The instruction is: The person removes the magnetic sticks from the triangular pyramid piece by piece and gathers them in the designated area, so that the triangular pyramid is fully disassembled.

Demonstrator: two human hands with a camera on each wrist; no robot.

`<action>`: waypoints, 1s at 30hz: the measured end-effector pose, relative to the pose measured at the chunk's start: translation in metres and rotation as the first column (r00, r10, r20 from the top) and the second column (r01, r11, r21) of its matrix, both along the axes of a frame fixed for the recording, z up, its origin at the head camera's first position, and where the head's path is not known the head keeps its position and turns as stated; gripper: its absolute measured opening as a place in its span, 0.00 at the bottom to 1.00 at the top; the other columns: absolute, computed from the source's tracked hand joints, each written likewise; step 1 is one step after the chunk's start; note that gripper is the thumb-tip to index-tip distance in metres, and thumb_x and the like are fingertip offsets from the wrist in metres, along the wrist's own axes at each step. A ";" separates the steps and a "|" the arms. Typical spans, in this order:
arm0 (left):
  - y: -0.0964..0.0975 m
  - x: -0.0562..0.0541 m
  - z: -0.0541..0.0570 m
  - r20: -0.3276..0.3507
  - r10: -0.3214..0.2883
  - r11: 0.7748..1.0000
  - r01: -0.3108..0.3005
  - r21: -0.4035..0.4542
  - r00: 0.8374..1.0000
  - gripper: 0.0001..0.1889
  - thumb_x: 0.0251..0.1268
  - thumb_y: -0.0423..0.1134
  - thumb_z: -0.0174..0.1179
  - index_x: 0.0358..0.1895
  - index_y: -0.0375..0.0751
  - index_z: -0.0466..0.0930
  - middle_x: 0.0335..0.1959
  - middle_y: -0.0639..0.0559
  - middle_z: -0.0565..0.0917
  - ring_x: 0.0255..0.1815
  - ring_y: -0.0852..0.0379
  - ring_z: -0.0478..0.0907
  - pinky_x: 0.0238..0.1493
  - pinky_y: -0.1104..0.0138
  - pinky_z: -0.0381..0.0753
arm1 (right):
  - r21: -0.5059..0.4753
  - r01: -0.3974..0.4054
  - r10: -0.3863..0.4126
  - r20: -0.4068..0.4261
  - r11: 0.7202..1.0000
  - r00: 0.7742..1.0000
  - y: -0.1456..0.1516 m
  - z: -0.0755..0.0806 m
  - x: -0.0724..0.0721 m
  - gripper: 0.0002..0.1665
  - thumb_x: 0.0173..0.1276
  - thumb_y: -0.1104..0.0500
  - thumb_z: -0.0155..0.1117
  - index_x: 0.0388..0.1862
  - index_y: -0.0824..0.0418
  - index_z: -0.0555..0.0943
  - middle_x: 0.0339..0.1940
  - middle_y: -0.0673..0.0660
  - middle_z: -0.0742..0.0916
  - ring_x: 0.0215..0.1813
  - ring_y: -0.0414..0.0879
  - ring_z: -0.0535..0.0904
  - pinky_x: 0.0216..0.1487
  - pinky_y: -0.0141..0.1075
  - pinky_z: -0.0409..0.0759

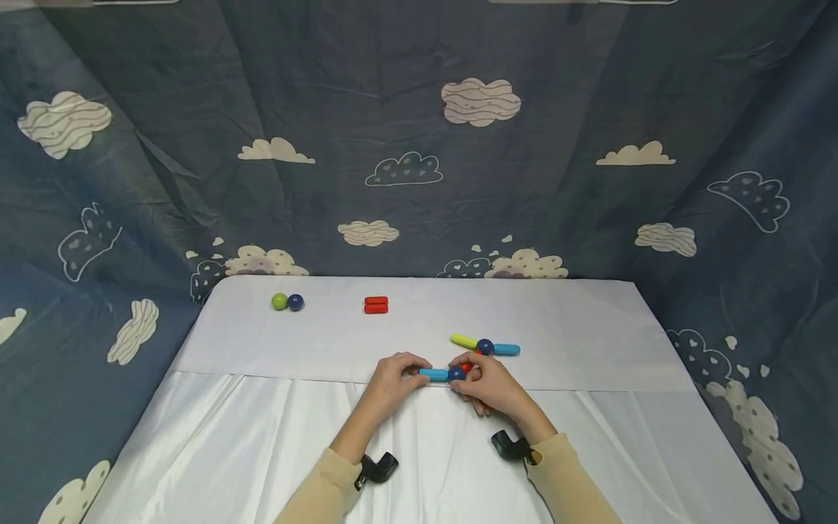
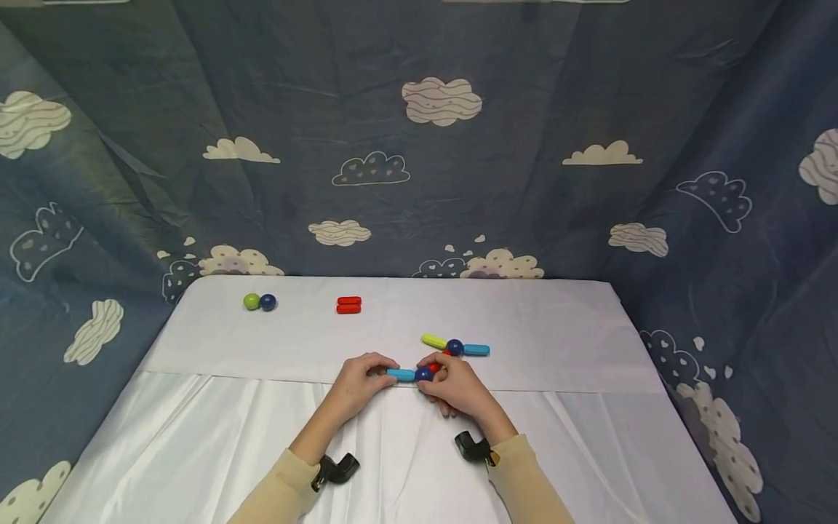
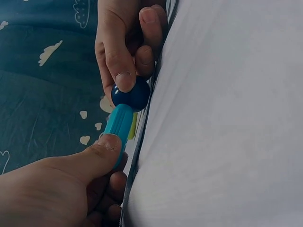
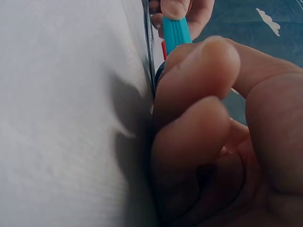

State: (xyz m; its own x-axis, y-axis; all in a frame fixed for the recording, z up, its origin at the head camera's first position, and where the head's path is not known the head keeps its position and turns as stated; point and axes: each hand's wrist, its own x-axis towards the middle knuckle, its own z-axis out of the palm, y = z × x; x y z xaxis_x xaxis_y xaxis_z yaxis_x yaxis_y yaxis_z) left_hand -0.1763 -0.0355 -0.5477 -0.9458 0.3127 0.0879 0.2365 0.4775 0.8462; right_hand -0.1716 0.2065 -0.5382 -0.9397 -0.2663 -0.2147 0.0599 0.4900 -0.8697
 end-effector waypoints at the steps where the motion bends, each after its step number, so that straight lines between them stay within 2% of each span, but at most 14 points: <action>1: 0.000 0.000 0.000 0.007 -0.004 1.000 0.004 0.000 1.000 0.08 0.71 0.40 0.71 0.50 0.49 0.91 0.48 0.54 0.91 0.47 0.58 0.82 0.53 0.64 0.82 | -0.004 0.002 -0.002 0.007 1.000 1.000 0.000 0.000 0.000 0.24 0.70 0.56 0.75 0.62 0.59 0.81 0.17 0.50 0.83 0.09 0.40 0.71 0.14 0.30 0.70; 9: -0.002 0.000 -0.001 0.019 -0.020 1.000 0.020 0.014 1.000 0.08 0.70 0.41 0.72 0.49 0.50 0.91 0.46 0.55 0.91 0.43 0.61 0.80 0.49 0.68 0.80 | -0.002 0.012 -0.012 -0.010 1.000 1.000 0.000 -0.001 -0.001 0.24 0.70 0.57 0.74 0.62 0.60 0.80 0.17 0.52 0.84 0.09 0.40 0.72 0.13 0.31 0.71; 16: -0.006 -0.001 0.002 0.084 0.026 0.994 -0.035 0.101 0.996 0.08 0.68 0.41 0.73 0.48 0.51 0.91 0.40 0.54 0.89 0.36 0.62 0.77 0.38 0.72 0.78 | -0.007 0.010 -0.010 0.000 1.000 1.000 0.000 0.001 0.001 0.25 0.71 0.57 0.73 0.63 0.62 0.79 0.18 0.53 0.85 0.09 0.40 0.71 0.13 0.31 0.70; 22: -0.013 -0.003 0.020 0.057 0.082 0.990 -0.088 0.115 0.995 0.10 0.68 0.41 0.74 0.50 0.52 0.91 0.38 0.55 0.88 0.37 0.61 0.77 0.38 0.72 0.77 | 0.008 0.024 -0.024 0.017 1.000 1.000 -0.001 0.000 0.001 0.24 0.71 0.57 0.73 0.63 0.60 0.79 0.18 0.53 0.85 0.10 0.41 0.72 0.13 0.31 0.71; 27: -0.020 -0.015 0.034 0.010 0.148 0.979 -0.148 0.144 0.989 0.14 0.65 0.38 0.75 0.52 0.44 0.90 0.38 0.54 0.90 0.41 0.60 0.79 0.48 0.70 0.77 | 0.020 0.040 -0.041 0.022 0.999 0.999 -0.003 -0.001 0.000 0.24 0.70 0.57 0.73 0.63 0.58 0.79 0.19 0.53 0.86 0.10 0.41 0.72 0.14 0.31 0.71; 30: -0.027 -0.023 0.039 -0.006 0.191 0.969 -0.188 0.158 0.982 0.13 0.63 0.38 0.76 0.50 0.44 0.90 0.38 0.53 0.91 0.42 0.60 0.81 0.51 0.67 0.78 | 0.021 0.046 -0.046 0.023 0.999 0.999 -0.003 -0.002 0.000 0.24 0.70 0.58 0.73 0.63 0.59 0.79 0.19 0.53 0.86 0.10 0.41 0.72 0.14 0.31 0.71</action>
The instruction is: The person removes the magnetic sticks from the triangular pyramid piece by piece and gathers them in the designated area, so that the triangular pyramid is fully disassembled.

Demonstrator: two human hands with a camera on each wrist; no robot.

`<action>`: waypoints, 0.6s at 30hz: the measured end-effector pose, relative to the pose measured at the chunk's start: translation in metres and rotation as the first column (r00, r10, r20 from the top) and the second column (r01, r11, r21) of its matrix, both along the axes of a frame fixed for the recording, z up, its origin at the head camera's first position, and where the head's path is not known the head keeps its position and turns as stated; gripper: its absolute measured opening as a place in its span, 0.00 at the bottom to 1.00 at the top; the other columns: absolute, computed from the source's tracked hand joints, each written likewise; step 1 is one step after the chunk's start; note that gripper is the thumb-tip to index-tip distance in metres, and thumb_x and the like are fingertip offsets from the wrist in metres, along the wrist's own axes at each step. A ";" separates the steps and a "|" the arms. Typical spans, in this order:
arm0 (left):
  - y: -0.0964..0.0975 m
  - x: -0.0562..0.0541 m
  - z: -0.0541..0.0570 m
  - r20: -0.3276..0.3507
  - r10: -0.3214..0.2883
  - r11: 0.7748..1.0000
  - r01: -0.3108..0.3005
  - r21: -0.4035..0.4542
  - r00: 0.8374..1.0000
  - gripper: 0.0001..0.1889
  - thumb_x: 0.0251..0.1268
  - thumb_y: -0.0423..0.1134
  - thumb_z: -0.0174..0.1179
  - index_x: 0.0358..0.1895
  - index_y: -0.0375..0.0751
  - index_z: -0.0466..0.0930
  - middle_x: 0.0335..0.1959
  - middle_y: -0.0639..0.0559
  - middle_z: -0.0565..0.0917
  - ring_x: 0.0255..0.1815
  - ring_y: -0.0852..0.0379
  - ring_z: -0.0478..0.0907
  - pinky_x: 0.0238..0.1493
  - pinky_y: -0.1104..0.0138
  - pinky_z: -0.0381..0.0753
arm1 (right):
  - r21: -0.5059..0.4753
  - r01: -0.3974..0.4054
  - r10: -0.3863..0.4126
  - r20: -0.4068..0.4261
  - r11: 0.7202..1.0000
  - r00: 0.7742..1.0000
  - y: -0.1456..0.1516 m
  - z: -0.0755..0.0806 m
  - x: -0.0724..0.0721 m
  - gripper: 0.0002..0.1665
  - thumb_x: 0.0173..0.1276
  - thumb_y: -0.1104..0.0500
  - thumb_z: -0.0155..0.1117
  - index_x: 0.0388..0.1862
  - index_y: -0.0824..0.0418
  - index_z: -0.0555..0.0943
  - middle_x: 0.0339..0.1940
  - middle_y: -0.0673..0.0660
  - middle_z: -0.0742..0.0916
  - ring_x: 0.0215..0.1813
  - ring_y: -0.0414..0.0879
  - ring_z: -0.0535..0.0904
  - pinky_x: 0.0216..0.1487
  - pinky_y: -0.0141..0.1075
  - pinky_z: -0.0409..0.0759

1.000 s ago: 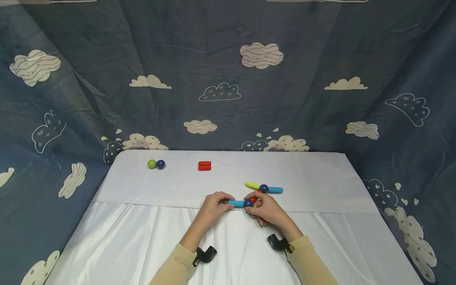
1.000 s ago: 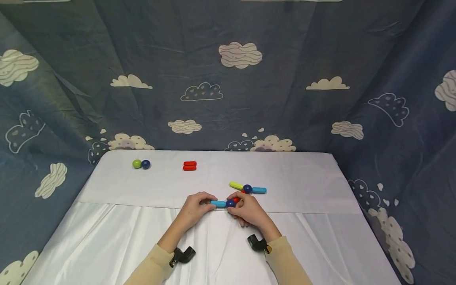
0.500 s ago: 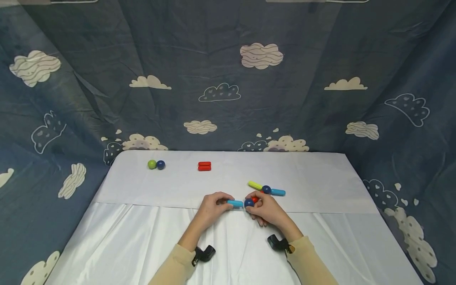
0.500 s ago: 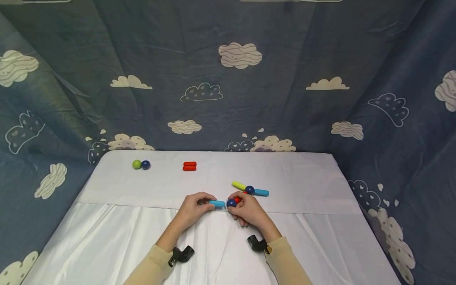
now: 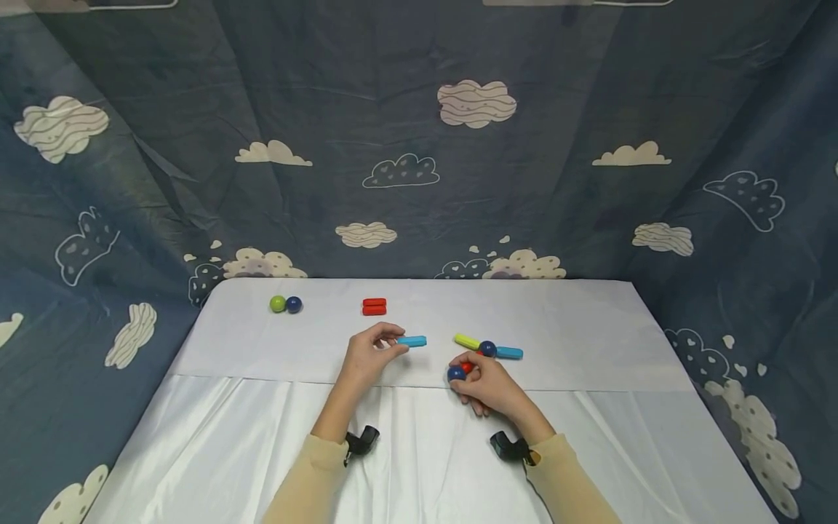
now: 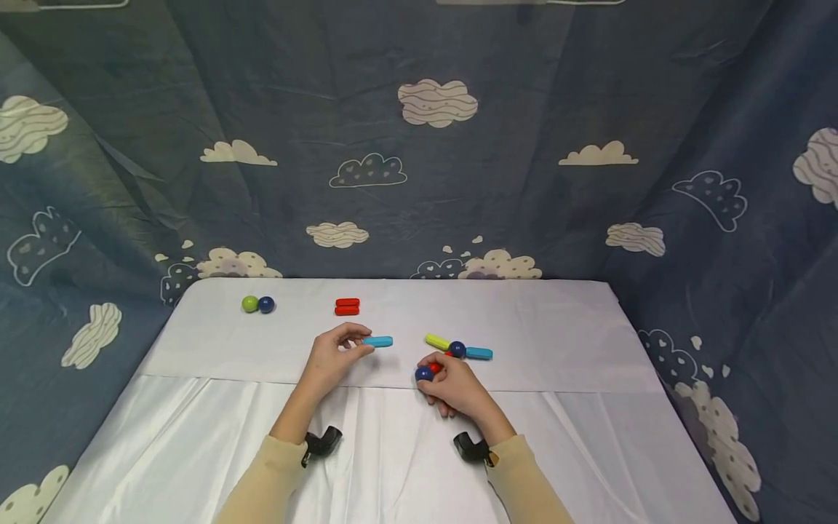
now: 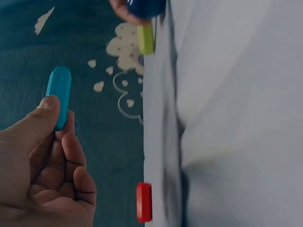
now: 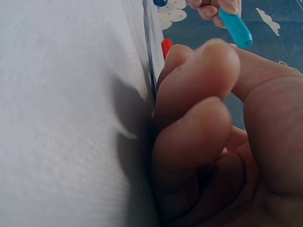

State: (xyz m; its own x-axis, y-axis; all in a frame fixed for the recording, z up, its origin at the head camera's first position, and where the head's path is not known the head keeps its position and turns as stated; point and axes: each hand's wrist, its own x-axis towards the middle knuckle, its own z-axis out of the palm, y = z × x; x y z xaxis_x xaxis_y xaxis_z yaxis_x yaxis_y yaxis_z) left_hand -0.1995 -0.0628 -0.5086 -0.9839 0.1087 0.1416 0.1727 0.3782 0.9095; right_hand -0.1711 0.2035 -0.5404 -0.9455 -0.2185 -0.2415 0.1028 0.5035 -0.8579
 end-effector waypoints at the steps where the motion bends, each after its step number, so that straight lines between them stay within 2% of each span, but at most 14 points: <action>1: -0.003 -0.003 0.002 -0.001 0.017 1.000 -0.017 0.005 1.000 0.12 0.63 0.38 0.77 0.49 0.45 0.90 0.38 0.53 0.91 0.42 0.59 0.82 0.52 0.66 0.78 | -0.001 0.000 0.000 0.001 1.000 1.000 0.000 0.000 0.000 0.24 0.70 0.58 0.73 0.63 0.59 0.79 0.19 0.53 0.86 0.10 0.41 0.72 0.14 0.31 0.71; 6: -0.021 -0.020 0.006 -0.023 0.090 0.996 -0.090 0.012 0.996 0.09 0.64 0.42 0.77 0.46 0.49 0.92 0.37 0.52 0.91 0.43 0.59 0.81 0.52 0.64 0.75 | -0.014 -0.008 0.008 0.008 1.000 1.000 0.001 -0.001 0.000 0.25 0.70 0.58 0.73 0.64 0.59 0.79 0.19 0.53 0.86 0.10 0.41 0.72 0.14 0.31 0.71; 11: -0.038 -0.038 0.010 -0.055 0.140 0.990 -0.138 0.029 0.989 0.12 0.65 0.44 0.76 0.48 0.46 0.92 0.43 0.47 0.91 0.46 0.55 0.82 0.51 0.65 0.74 | -0.027 -0.022 0.022 0.000 0.999 1.000 0.002 -0.001 0.000 0.25 0.71 0.57 0.73 0.64 0.59 0.78 0.18 0.53 0.86 0.10 0.40 0.72 0.14 0.31 0.71; 18: -0.053 -0.058 0.006 -0.003 0.205 0.977 -0.204 0.069 0.979 0.14 0.66 0.45 0.76 0.51 0.46 0.92 0.45 0.45 0.91 0.46 0.54 0.80 0.46 0.66 0.73 | -0.062 -0.044 0.045 0.013 0.997 0.999 0.004 0.002 0.001 0.24 0.72 0.57 0.72 0.63 0.60 0.78 0.18 0.53 0.85 0.10 0.41 0.72 0.14 0.31 0.71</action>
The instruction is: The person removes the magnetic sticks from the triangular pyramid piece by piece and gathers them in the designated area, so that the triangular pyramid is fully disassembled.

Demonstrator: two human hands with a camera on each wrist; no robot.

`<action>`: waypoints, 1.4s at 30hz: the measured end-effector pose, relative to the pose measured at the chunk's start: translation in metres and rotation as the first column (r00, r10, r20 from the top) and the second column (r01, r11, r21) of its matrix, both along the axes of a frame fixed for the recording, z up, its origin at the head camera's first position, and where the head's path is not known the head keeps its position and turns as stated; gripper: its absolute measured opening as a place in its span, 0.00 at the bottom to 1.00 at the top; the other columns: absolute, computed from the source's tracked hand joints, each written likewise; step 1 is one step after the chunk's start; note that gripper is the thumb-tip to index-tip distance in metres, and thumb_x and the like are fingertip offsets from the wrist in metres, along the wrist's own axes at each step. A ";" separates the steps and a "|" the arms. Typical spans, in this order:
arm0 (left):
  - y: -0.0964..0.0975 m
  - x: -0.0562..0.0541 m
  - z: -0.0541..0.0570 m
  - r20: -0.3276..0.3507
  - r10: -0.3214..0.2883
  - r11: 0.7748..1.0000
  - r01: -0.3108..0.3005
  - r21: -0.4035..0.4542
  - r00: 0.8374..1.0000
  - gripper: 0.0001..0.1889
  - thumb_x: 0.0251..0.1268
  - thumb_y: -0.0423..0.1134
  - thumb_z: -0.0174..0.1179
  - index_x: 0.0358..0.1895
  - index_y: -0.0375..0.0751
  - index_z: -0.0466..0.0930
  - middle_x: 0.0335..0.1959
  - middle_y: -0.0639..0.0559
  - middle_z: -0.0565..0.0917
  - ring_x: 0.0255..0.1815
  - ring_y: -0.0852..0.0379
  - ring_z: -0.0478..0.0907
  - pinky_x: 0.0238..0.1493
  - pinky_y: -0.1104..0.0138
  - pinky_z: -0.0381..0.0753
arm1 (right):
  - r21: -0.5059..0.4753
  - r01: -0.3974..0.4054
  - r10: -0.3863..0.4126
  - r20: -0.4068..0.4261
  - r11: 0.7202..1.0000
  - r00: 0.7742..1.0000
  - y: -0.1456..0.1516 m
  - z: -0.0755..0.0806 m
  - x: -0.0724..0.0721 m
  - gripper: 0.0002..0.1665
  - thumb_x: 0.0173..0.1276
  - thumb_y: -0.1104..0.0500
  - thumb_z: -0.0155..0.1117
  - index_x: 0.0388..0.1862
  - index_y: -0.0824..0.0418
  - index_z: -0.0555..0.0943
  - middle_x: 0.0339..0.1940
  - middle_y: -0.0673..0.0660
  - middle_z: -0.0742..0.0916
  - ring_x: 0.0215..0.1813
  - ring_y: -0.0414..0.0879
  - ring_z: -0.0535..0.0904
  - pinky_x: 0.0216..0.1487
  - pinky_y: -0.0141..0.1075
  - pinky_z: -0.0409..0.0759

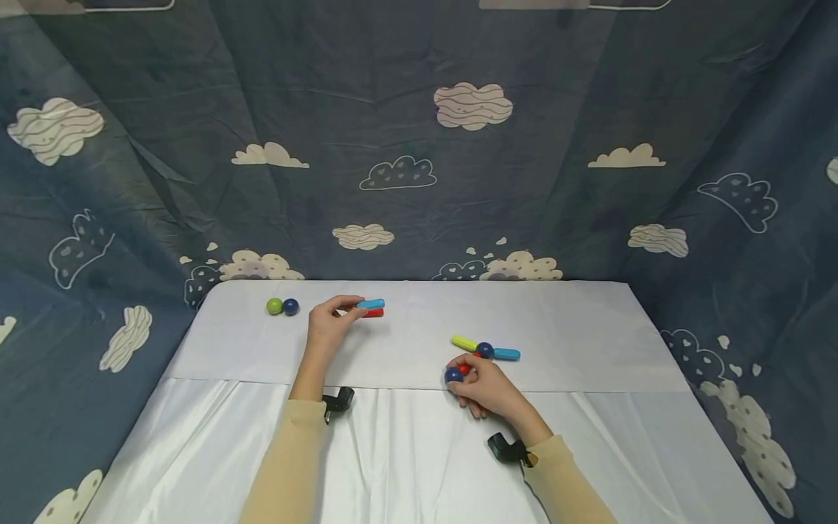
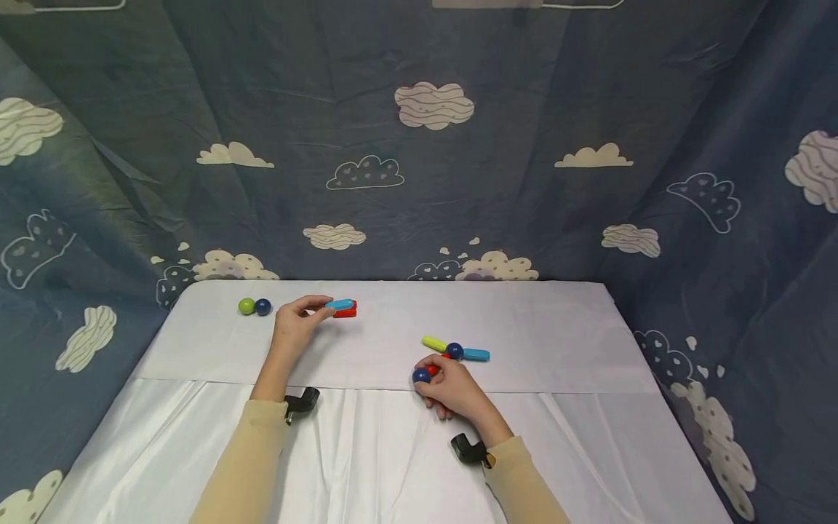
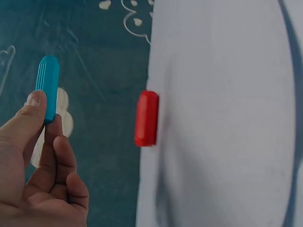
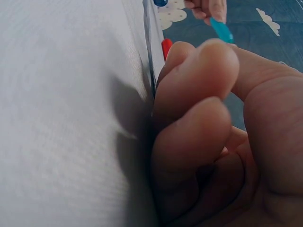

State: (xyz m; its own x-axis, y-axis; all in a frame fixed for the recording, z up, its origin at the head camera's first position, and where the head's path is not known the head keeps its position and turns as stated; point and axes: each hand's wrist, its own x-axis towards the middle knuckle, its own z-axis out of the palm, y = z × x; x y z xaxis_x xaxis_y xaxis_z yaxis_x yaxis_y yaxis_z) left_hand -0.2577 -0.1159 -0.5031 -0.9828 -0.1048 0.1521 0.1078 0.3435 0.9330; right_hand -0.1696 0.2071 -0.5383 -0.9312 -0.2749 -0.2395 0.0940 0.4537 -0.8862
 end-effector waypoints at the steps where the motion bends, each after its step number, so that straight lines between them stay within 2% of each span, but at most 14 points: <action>1: -0.002 -0.002 -0.002 0.007 0.005 1.000 -0.005 0.009 1.000 0.14 0.65 0.44 0.76 0.51 0.44 0.92 0.45 0.45 0.91 0.46 0.55 0.81 0.46 0.66 0.74 | 0.000 -0.001 0.001 -0.001 1.000 1.000 0.000 0.000 0.000 0.24 0.72 0.56 0.72 0.63 0.60 0.78 0.18 0.53 0.85 0.10 0.40 0.72 0.14 0.31 0.71; 5: -0.006 -0.006 -0.012 0.043 0.024 1.000 -0.025 0.019 0.999 0.15 0.64 0.42 0.77 0.50 0.41 0.90 0.43 0.46 0.90 0.43 0.57 0.80 0.43 0.69 0.75 | -0.005 -0.007 0.007 -0.001 1.000 1.000 -0.001 0.000 0.001 0.24 0.72 0.56 0.72 0.63 0.61 0.78 0.18 0.53 0.85 0.10 0.40 0.72 0.14 0.31 0.71; 9: -0.009 -0.009 -0.023 0.078 0.028 0.999 -0.029 0.013 0.997 0.12 0.64 0.42 0.77 0.46 0.41 0.90 0.43 0.46 0.90 0.41 0.58 0.80 0.39 0.72 0.78 | -0.012 -0.009 0.009 0.003 1.000 1.000 -0.001 0.002 0.001 0.24 0.72 0.56 0.72 0.63 0.61 0.77 0.18 0.53 0.85 0.10 0.40 0.72 0.14 0.31 0.71; 18: -0.010 -0.013 -0.039 0.102 0.026 0.999 -0.023 -0.031 0.994 0.11 0.63 0.42 0.78 0.45 0.43 0.92 0.43 0.46 0.92 0.41 0.58 0.82 0.43 0.72 0.79 | -0.023 -0.011 0.011 0.005 1.000 1.000 0.000 0.002 0.001 0.24 0.73 0.56 0.71 0.63 0.62 0.77 0.18 0.53 0.85 0.10 0.41 0.72 0.14 0.31 0.71; 22: -0.009 -0.013 -0.042 0.100 0.029 0.999 -0.024 -0.044 0.995 0.10 0.64 0.41 0.77 0.45 0.42 0.92 0.42 0.45 0.92 0.41 0.57 0.83 0.44 0.70 0.79 | -0.029 -0.018 0.018 -0.002 0.999 1.000 0.001 0.003 0.001 0.23 0.73 0.57 0.71 0.63 0.62 0.77 0.18 0.53 0.85 0.10 0.40 0.72 0.14 0.31 0.71; 27: -0.005 -0.013 -0.041 0.071 0.041 0.997 -0.036 -0.066 0.997 0.09 0.65 0.38 0.76 0.45 0.40 0.91 0.42 0.43 0.92 0.42 0.52 0.83 0.45 0.68 0.79 | -0.032 -0.024 0.023 -0.007 0.999 1.000 0.001 0.004 0.000 0.23 0.73 0.57 0.71 0.63 0.62 0.77 0.18 0.53 0.85 0.10 0.41 0.72 0.14 0.31 0.71; 32: -0.002 -0.012 -0.043 0.049 0.059 0.992 -0.054 -0.114 0.997 0.09 0.65 0.36 0.76 0.46 0.39 0.92 0.41 0.43 0.93 0.42 0.50 0.84 0.44 0.68 0.78 | -0.033 -0.024 0.024 -0.007 0.999 1.000 0.001 0.004 0.000 0.23 0.74 0.57 0.71 0.63 0.62 0.77 0.18 0.53 0.85 0.10 0.41 0.73 0.14 0.31 0.71; 42: 0.001 -0.015 -0.046 0.039 0.096 0.983 -0.088 -0.160 0.995 0.09 0.64 0.35 0.76 0.45 0.39 0.92 0.38 0.43 0.92 0.40 0.50 0.83 0.42 0.68 0.78 | 0.001 -0.010 0.010 -0.005 1.000 1.000 0.000 0.003 0.001 0.24 0.73 0.55 0.71 0.63 0.61 0.77 0.18 0.53 0.85 0.10 0.40 0.73 0.14 0.31 0.71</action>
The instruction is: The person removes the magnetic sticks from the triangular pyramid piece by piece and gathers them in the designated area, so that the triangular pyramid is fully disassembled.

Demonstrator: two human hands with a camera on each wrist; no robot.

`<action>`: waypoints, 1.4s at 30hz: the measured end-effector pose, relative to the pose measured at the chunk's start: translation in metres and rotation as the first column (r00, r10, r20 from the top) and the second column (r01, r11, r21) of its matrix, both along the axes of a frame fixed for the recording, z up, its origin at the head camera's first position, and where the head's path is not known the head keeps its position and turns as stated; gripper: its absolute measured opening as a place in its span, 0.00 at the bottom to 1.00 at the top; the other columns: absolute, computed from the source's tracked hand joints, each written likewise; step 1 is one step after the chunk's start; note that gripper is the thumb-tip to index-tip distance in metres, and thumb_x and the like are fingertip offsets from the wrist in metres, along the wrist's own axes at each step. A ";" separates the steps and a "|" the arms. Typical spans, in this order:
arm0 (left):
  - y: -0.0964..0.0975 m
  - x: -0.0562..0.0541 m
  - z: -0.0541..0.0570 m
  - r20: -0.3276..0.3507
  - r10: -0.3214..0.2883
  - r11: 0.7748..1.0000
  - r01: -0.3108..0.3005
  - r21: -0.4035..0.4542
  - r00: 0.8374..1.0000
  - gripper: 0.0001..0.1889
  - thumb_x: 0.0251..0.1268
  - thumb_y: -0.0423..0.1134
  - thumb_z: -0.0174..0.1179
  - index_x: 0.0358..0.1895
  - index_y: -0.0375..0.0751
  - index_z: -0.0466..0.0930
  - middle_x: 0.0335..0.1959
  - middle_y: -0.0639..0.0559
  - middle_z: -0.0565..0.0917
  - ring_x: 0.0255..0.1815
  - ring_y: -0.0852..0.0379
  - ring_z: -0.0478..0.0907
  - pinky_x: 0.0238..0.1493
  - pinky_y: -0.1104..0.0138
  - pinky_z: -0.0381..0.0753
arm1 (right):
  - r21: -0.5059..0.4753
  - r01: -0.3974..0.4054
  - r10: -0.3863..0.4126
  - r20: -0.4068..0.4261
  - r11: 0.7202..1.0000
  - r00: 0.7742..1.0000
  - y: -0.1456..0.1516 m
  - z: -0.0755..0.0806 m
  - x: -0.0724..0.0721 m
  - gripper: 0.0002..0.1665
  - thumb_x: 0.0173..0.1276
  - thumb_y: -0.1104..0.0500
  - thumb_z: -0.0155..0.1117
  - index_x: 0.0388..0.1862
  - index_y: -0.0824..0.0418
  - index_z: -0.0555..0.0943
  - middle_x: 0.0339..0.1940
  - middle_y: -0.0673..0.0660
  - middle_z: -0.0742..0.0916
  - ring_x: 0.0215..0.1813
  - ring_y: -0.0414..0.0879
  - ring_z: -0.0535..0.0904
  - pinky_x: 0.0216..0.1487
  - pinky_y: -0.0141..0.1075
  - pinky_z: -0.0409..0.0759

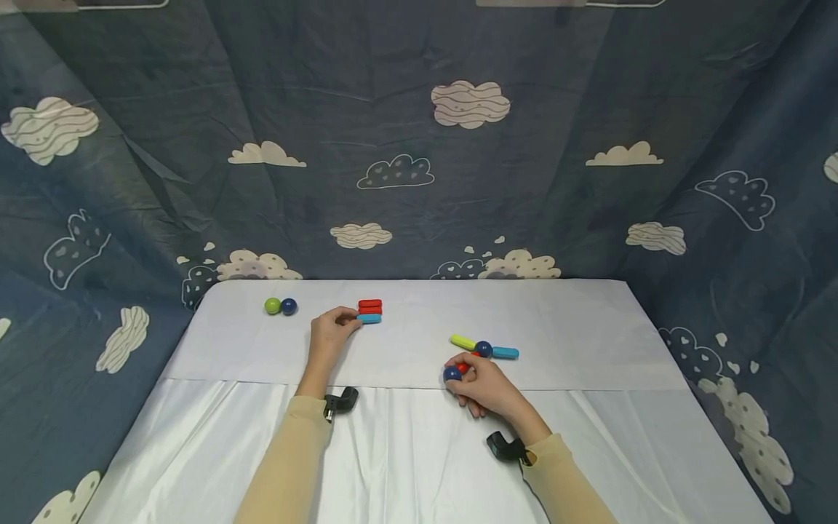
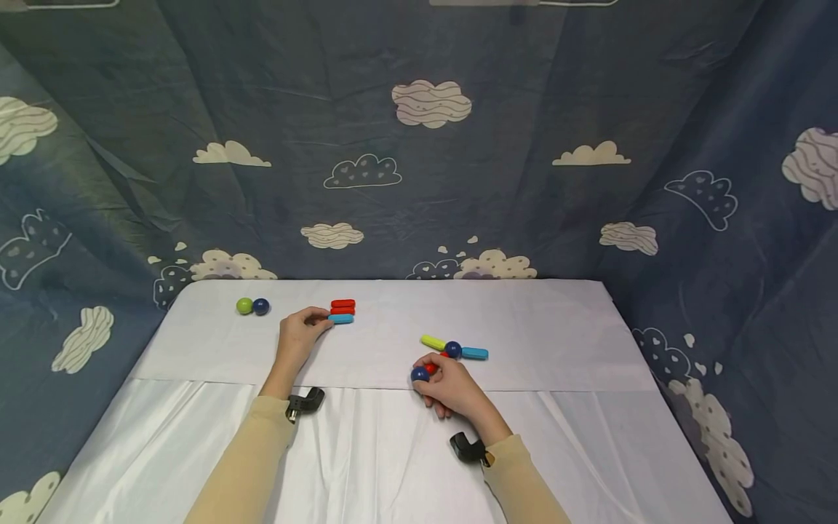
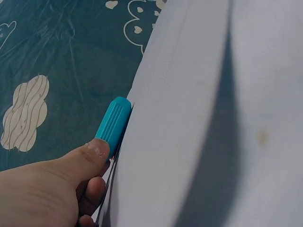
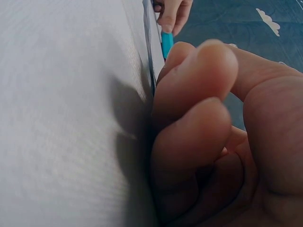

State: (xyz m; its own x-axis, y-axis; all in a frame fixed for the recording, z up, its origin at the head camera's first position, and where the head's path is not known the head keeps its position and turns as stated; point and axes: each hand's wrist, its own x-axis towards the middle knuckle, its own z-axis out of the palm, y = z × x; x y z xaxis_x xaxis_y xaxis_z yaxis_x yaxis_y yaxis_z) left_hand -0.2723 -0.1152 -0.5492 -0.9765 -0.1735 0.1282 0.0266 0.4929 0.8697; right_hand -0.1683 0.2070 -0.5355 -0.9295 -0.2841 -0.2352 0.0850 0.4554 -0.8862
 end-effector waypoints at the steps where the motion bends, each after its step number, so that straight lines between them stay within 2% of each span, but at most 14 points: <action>1: 0.000 0.000 0.000 -0.004 0.001 1.000 -0.001 -0.003 1.000 0.09 0.64 0.35 0.76 0.45 0.39 0.92 0.38 0.43 0.92 0.40 0.50 0.83 0.43 0.68 0.78 | -0.001 0.003 -0.003 0.001 1.000 1.000 0.000 0.000 0.000 0.24 0.73 0.55 0.72 0.63 0.61 0.78 0.18 0.53 0.85 0.10 0.41 0.73 0.14 0.31 0.71; 7: 0.001 -0.001 -0.002 -0.017 0.007 1.000 -0.008 -0.017 1.000 0.09 0.63 0.35 0.76 0.45 0.38 0.92 0.38 0.42 0.92 0.40 0.48 0.85 0.44 0.66 0.79 | 0.011 0.013 -0.013 0.002 1.000 1.000 -0.001 0.000 0.000 0.24 0.72 0.56 0.72 0.63 0.60 0.78 0.18 0.53 0.85 0.10 0.40 0.73 0.14 0.31 0.71; 16: 0.001 0.001 -0.002 -0.018 0.010 1.000 -0.011 -0.003 1.000 0.10 0.63 0.35 0.76 0.46 0.38 0.91 0.41 0.42 0.92 0.42 0.49 0.84 0.44 0.69 0.79 | 0.027 0.022 -0.022 0.012 0.999 1.000 -0.001 0.000 0.001 0.24 0.72 0.55 0.72 0.64 0.59 0.78 0.18 0.53 0.85 0.10 0.41 0.72 0.14 0.31 0.71; 23: 0.000 0.009 0.003 -0.063 0.013 0.999 -0.010 0.042 0.998 0.11 0.62 0.34 0.76 0.46 0.37 0.91 0.42 0.41 0.90 0.42 0.48 0.85 0.43 0.71 0.79 | 0.026 0.023 -0.023 0.009 0.999 1.000 -0.001 0.000 0.000 0.25 0.72 0.55 0.73 0.64 0.59 0.78 0.18 0.53 0.85 0.10 0.41 0.72 0.14 0.31 0.71; 26: 0.002 0.015 0.007 -0.089 0.003 0.999 0.001 0.035 0.996 0.11 0.63 0.34 0.77 0.47 0.37 0.90 0.43 0.43 0.90 0.43 0.48 0.85 0.43 0.73 0.81 | 0.021 0.010 -0.010 0.011 1.000 1.000 0.001 -0.002 -0.001 0.26 0.71 0.54 0.74 0.65 0.58 0.78 0.19 0.53 0.85 0.10 0.41 0.73 0.15 0.31 0.72; 31: 0.010 0.028 0.016 -0.138 -0.046 0.998 0.053 0.043 0.989 0.12 0.63 0.34 0.76 0.48 0.37 0.90 0.45 0.45 0.91 0.44 0.49 0.85 0.44 0.73 0.80 | -0.029 -0.064 0.065 0.023 0.998 0.998 0.009 -0.002 -0.004 0.32 0.71 0.56 0.74 0.71 0.58 0.75 0.21 0.53 0.85 0.13 0.42 0.75 0.17 0.32 0.75; 36: 0.025 0.044 0.020 -0.156 -0.131 0.988 0.142 0.062 0.979 0.12 0.64 0.36 0.76 0.49 0.38 0.90 0.44 0.48 0.91 0.44 0.52 0.84 0.43 0.72 0.76 | -0.073 -0.143 0.147 0.046 0.987 0.988 0.021 0.000 -0.006 0.35 0.74 0.61 0.68 0.78 0.58 0.69 0.25 0.55 0.86 0.17 0.42 0.78 0.22 0.32 0.80; 42: 0.049 0.062 0.020 -0.151 -0.252 0.964 0.261 0.043 0.956 0.12 0.64 0.36 0.76 0.49 0.40 0.90 0.44 0.52 0.91 0.44 0.53 0.85 0.47 0.67 0.79 | -0.087 -0.130 0.137 0.074 0.988 0.988 0.030 0.001 -0.008 0.31 0.79 0.65 0.57 0.78 0.59 0.67 0.26 0.57 0.87 0.16 0.42 0.78 0.22 0.33 0.82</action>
